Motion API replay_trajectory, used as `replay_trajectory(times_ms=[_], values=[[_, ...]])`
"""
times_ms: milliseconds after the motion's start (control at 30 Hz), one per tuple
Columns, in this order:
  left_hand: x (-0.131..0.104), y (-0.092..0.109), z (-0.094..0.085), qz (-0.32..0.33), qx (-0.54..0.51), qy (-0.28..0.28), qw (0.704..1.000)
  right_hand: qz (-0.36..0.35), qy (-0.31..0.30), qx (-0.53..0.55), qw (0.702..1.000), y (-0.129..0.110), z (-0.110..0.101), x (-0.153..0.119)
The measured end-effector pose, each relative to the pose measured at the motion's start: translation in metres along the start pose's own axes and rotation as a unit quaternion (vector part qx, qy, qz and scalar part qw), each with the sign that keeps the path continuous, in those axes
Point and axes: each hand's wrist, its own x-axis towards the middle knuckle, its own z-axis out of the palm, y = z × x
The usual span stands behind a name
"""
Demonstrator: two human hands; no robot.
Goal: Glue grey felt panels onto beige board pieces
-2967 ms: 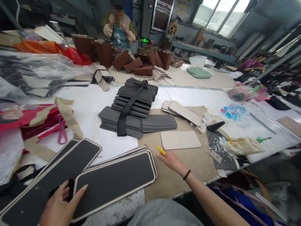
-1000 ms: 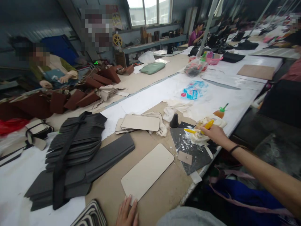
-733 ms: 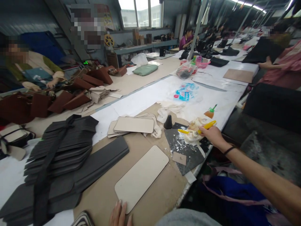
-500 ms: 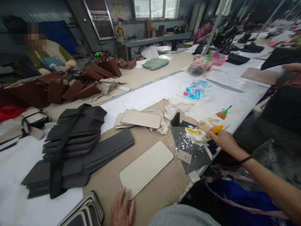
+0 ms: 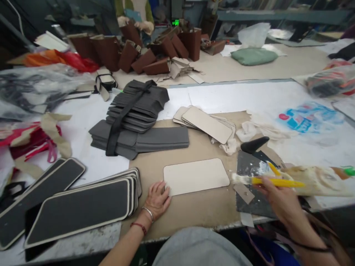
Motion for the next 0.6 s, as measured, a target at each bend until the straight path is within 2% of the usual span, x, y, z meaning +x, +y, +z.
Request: replay_trajectory(times_ms=[67, 133, 200, 267, 333, 433, 533, 600], values=[[0.001, 0.001, -0.001, -0.002, -0.004, 0.002, 1.0, 0.04, -0.069, 0.08, 0.994, -0.012, 0.071, -0.01], [0.002, 0.001, -0.002, -0.003, -0.009, 0.009, 1.0, 0.041, -0.156, 0.115, 0.98, -0.024, 0.134, -0.019], [0.002, 0.0, -0.001, 0.0, -0.014, 0.019, 1.0, 0.025, -0.216, 0.122, 0.968, -0.034, 0.181, -0.027], [0.002, -0.001, 0.0, 0.005, -0.02, 0.028, 0.999, 0.021, -0.243, 0.125, 0.962, -0.037, 0.213, -0.033], [0.002, -0.001, 0.001, 0.006, -0.025, 0.034, 0.999, 0.019, -0.25, 0.121, 0.961, -0.034, 0.232, -0.036], [0.003, -0.002, 0.002, 0.005, -0.027, 0.036, 0.999, 0.016, -0.245, 0.116, 0.962, -0.024, 0.245, -0.035], [0.003, -0.002, 0.001, 0.007, -0.021, 0.038, 0.999, 0.015, -0.231, 0.114, 0.966, -0.014, 0.246, -0.031], [0.004, -0.002, 0.0, 0.011, -0.02, 0.041, 0.999, 0.008, -0.213, 0.104, 0.972, -0.011, 0.24, -0.025]])
